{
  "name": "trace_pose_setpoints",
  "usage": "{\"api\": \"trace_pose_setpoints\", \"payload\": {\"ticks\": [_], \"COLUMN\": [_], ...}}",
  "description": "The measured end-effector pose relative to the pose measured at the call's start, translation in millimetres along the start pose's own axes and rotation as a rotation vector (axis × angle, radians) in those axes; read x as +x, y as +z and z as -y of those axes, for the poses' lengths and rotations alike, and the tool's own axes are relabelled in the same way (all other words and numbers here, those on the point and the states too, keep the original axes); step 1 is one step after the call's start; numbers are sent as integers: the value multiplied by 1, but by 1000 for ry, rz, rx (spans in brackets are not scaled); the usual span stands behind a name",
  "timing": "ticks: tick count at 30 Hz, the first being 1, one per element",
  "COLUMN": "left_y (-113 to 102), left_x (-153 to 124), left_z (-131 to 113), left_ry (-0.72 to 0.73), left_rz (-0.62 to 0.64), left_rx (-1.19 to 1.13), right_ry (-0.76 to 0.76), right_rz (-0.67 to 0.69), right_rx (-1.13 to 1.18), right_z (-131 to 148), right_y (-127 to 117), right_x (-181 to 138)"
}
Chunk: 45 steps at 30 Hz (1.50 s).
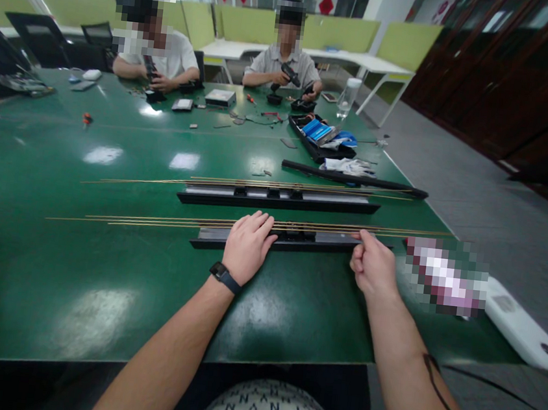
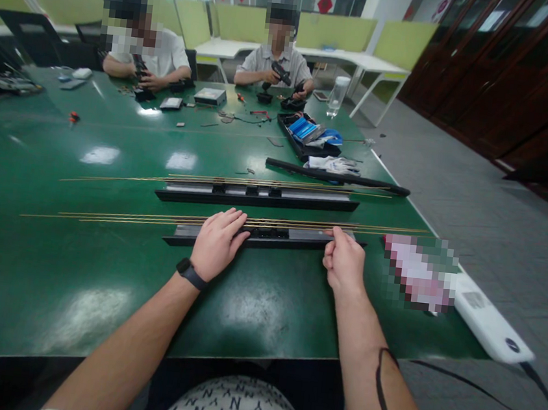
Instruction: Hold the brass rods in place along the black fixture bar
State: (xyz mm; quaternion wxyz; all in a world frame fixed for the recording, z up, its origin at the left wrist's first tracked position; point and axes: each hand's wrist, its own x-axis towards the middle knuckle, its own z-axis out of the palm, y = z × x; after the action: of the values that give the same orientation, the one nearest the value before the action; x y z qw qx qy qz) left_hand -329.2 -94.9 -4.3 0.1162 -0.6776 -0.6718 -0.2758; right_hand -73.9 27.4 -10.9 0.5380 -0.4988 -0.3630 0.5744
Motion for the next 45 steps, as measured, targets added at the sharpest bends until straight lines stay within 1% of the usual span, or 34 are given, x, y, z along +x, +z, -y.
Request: {"api": "trace_pose_setpoints", "payload": {"ticks": [6, 13, 16, 21, 25, 29, 38, 41, 45], "left_y": [-1, 0, 0, -1, -2, -2, -2, -1, -1], "left_x": [0, 0, 0, 0, 0, 1, 1, 0, 0], "left_z": [-1, 0, -1, -1, -2, -2, -1, -1, -1], "left_ry": [-5, -1, -4, -8, -7, -8, -11, -10, -10], "left_rz": [17, 3, 7, 8, 4, 7, 12, 10, 8], "left_rx": [2, 7, 8, 1, 1, 3, -3, -5, 0], "right_ry": [-10, -10, 0, 56, 71, 63, 2, -4, 0], "right_rz": [-19, -3, 43, 186, 228, 196, 17, 2, 32], "right_rx": [1, -3, -13, -32, -38, -33, -1, 3, -1], "right_z": [0, -1, -2, -4, -5, -4, -2, -2, -3], "right_y": [0, -1, 0, 3, 4, 3, -1, -1, -2], "right_x": [2, 1, 0, -4, -5, -4, 2, 3, 1]}}
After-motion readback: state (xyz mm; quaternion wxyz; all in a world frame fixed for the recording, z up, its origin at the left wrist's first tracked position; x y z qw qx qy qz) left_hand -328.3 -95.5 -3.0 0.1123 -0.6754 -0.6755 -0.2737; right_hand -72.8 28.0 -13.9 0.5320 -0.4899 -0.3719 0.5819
